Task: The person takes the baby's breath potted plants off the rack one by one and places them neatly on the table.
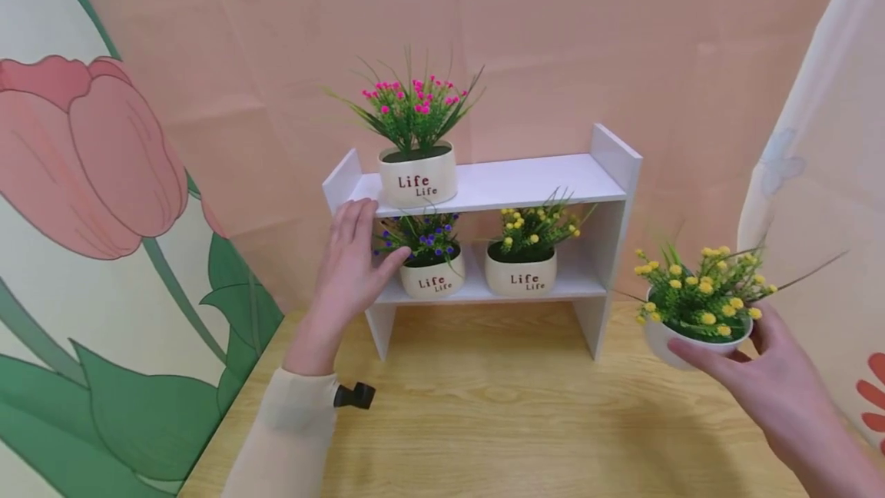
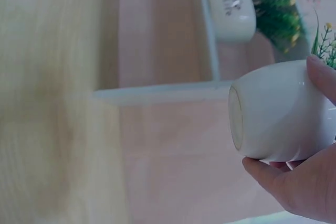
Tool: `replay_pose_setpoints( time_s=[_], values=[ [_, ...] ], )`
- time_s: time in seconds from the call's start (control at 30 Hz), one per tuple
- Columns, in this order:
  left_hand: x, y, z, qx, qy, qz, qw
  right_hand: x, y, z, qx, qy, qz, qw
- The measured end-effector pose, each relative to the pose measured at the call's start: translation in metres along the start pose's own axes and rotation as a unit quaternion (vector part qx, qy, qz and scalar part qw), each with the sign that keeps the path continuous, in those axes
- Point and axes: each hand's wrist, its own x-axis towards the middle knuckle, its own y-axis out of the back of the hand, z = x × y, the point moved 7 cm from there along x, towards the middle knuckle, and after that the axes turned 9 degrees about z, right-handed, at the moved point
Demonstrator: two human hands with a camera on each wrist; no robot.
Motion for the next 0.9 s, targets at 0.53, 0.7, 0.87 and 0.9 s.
replay_pose_setpoints(
  time_s=[0.53, 0.7, 0.87, 0.9],
  values=[
    [-0.001, 0.001, 0.002, -0.011, 0.002, 0.005, 0.9999, 0.003, -0.003, 0.06, 0.05, -0.025, 0.004, 0.998],
    [-0.002, 0.0, 0.001, -0.009, 0.008, 0.002, 0.9999, 0.001, -0.007, 0.071, 0.032, -0.026, 0.014, 0.999],
    [-0.001, 0.0, 0.001, -0.003, 0.011, -0.001, 0.9999, -0.003, -0.011, 0.09, 0.025, -0.042, 0.032, 0.998],
    [-0.001, 0.0, 0.001, -0.003, 0.011, -0.001, 0.9999, -0.004, -0.011, 0.094, 0.024, -0.047, 0.033, 0.998]
  ],
)
